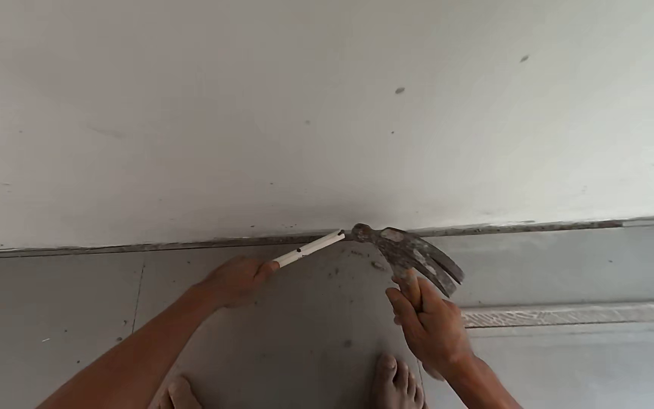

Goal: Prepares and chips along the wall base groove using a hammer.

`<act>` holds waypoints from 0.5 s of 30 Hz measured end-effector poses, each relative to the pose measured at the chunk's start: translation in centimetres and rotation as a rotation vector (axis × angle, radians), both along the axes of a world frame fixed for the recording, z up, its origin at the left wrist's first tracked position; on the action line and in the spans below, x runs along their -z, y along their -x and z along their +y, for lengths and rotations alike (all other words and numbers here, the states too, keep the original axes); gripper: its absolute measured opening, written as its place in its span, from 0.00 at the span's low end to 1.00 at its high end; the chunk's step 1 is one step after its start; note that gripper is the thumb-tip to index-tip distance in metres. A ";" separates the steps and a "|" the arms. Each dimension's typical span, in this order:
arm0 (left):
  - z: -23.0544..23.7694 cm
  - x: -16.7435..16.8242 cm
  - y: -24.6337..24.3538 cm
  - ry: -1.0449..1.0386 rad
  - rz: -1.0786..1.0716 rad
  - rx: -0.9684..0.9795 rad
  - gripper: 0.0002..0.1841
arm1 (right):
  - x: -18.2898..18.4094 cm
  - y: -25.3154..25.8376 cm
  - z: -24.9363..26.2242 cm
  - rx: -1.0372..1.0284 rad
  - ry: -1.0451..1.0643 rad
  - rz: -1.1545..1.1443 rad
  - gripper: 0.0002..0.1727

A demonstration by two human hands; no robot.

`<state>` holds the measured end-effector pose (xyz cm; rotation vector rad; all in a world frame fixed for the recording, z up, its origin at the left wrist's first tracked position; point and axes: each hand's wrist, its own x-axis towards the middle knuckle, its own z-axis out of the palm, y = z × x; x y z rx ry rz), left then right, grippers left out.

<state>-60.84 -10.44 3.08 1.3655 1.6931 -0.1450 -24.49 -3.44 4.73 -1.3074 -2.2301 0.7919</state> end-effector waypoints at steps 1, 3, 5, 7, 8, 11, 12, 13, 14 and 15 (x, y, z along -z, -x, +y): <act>-0.1 -0.1 0.2 0.000 -0.003 0.003 0.35 | 0.1 0.0 0.0 -0.010 0.013 -0.009 0.25; 0.1 -0.4 0.4 0.011 0.001 0.000 0.35 | 0.4 0.0 0.0 -0.018 0.016 -0.019 0.26; 0.1 -0.3 0.3 -0.010 0.021 0.016 0.35 | 0.5 0.0 0.0 -0.016 -0.004 -0.024 0.27; 0.1 -0.1 0.1 -0.024 0.038 0.034 0.34 | 0.5 0.0 -0.1 -0.011 -0.008 -0.020 0.26; 0.1 0.0 -0.1 -0.025 0.042 0.038 0.34 | 0.6 -0.1 -0.1 -0.011 -0.003 -0.016 0.26; 0.4 0.1 -0.4 -0.010 0.037 0.030 0.34 | 0.6 -0.3 0.1 -0.004 0.020 -0.023 0.25; 0.5 0.0 -0.4 -0.001 0.028 0.028 0.35 | 0.6 -0.4 0.1 0.000 0.018 -0.034 0.25; 0.7 -0.2 -0.3 0.007 0.020 0.026 0.35 | 0.5 -0.4 0.2 0.002 0.008 -0.051 0.25; 0.9 -0.4 -0.3 0.015 0.015 0.025 0.35 | 0.5 -0.3 0.2 0.007 -0.011 -0.080 0.26; 1.1 -0.6 -0.2 0.019 0.021 0.028 0.35 | 0.6 -0.1 0.4 0.010 -0.033 -0.123 0.26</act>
